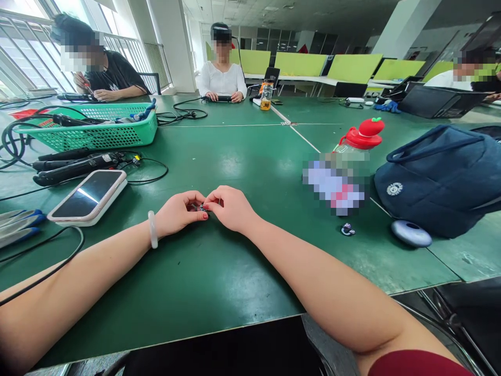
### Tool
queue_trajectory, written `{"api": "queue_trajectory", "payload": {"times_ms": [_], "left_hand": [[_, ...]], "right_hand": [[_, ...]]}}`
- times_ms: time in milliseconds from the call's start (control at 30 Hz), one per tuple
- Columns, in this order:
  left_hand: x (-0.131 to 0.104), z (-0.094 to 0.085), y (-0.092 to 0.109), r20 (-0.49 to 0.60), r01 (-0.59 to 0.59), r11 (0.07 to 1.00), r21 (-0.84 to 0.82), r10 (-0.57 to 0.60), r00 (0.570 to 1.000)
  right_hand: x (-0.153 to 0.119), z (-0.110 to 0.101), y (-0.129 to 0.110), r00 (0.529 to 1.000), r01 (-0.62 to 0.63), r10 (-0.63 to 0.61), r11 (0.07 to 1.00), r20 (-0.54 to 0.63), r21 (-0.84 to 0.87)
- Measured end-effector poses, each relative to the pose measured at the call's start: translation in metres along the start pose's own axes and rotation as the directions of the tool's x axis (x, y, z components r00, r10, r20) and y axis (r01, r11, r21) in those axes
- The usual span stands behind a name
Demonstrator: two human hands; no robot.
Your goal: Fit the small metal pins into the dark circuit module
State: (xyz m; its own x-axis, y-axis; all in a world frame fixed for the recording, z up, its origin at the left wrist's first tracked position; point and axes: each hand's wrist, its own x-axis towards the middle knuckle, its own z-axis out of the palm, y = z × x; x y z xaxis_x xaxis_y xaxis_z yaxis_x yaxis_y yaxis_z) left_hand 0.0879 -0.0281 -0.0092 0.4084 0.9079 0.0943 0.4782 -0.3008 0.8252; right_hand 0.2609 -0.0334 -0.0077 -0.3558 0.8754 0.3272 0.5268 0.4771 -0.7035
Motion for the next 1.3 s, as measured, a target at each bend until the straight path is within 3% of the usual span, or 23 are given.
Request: {"api": "queue_trajectory", "payload": {"times_ms": [600,900,1033,1133,1300], "left_hand": [[0.000,-0.001,0.001,-0.012,0.017,0.996,-0.084,-0.018,1.000],[0.000,0.000,0.001,0.055,0.017,0.999,-0.051,-0.015,0.998],[0.002,-0.002,-0.003,0.011,0.055,0.993,-0.108,-0.055,0.998],[0.004,-0.002,-0.006,-0.043,0.103,0.972,-0.210,-0.114,0.992],[0.006,-0.002,-0.009,-0.113,0.128,0.956,-0.262,-0.162,0.980]], "right_hand": [[-0.001,-0.001,0.001,0.999,0.036,-0.035,0.996,-0.019,0.077],[0.002,-0.002,0.003,0.994,-0.099,0.082,0.961,0.078,0.257],[0.003,-0.006,0.003,0.995,-0.094,0.088,0.978,0.040,0.189],[0.003,-0.008,0.005,0.997,-0.072,0.072,0.997,0.016,0.039],[0.002,-0.006,0.011,0.992,0.008,0.019,0.976,0.125,-0.217]]}}
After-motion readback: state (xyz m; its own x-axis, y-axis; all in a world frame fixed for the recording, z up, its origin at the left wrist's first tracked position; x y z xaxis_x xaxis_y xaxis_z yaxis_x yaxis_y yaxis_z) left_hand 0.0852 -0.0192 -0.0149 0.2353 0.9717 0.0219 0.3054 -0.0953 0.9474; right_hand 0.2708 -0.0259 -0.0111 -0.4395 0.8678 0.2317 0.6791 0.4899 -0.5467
